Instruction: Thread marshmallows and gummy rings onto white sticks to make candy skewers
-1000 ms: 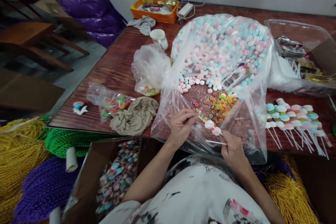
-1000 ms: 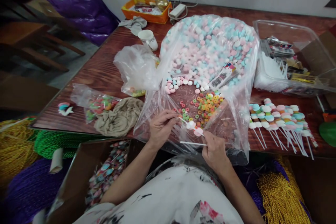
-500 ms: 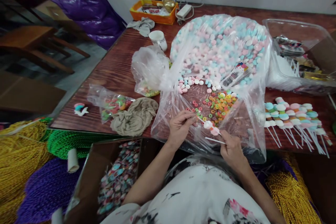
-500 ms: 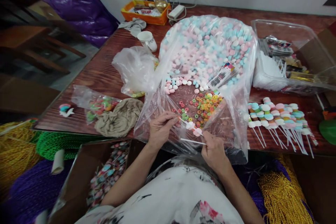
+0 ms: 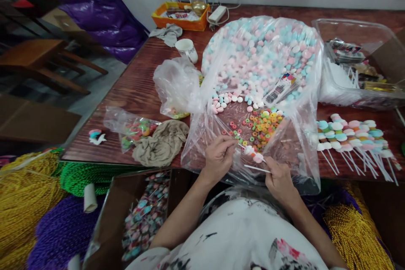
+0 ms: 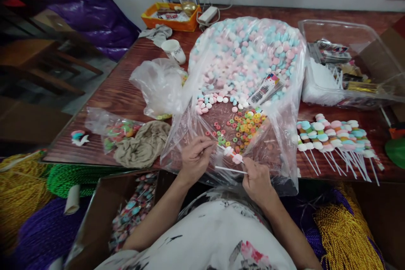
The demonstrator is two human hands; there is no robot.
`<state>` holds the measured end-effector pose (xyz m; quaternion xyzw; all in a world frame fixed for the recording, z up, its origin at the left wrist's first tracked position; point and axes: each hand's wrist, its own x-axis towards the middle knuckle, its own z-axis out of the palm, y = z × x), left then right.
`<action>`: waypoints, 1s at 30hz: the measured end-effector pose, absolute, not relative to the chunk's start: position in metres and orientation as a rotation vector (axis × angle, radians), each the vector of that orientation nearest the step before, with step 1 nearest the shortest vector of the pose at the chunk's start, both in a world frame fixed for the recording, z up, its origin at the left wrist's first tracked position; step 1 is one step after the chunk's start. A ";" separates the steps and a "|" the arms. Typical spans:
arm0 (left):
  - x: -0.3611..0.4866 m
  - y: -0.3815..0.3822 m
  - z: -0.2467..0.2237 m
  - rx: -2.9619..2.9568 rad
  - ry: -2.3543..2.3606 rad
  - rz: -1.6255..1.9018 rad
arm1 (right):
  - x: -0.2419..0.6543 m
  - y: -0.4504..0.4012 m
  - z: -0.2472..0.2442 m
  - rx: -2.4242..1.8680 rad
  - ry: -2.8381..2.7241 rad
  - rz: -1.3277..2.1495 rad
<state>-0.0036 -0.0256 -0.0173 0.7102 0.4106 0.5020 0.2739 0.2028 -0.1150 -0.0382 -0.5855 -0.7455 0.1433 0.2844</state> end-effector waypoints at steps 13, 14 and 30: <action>0.000 -0.023 -0.011 0.867 0.994 1.224 | 0.204 -0.109 -0.039 -1.351 -1.758 0.732; -0.001 -0.021 -0.011 0.828 1.001 1.227 | 0.205 -0.109 -0.039 -1.342 -1.720 0.766; 0.020 0.002 -0.030 2.416 1.184 0.558 | 0.240 -0.112 -0.039 -1.485 -1.656 0.545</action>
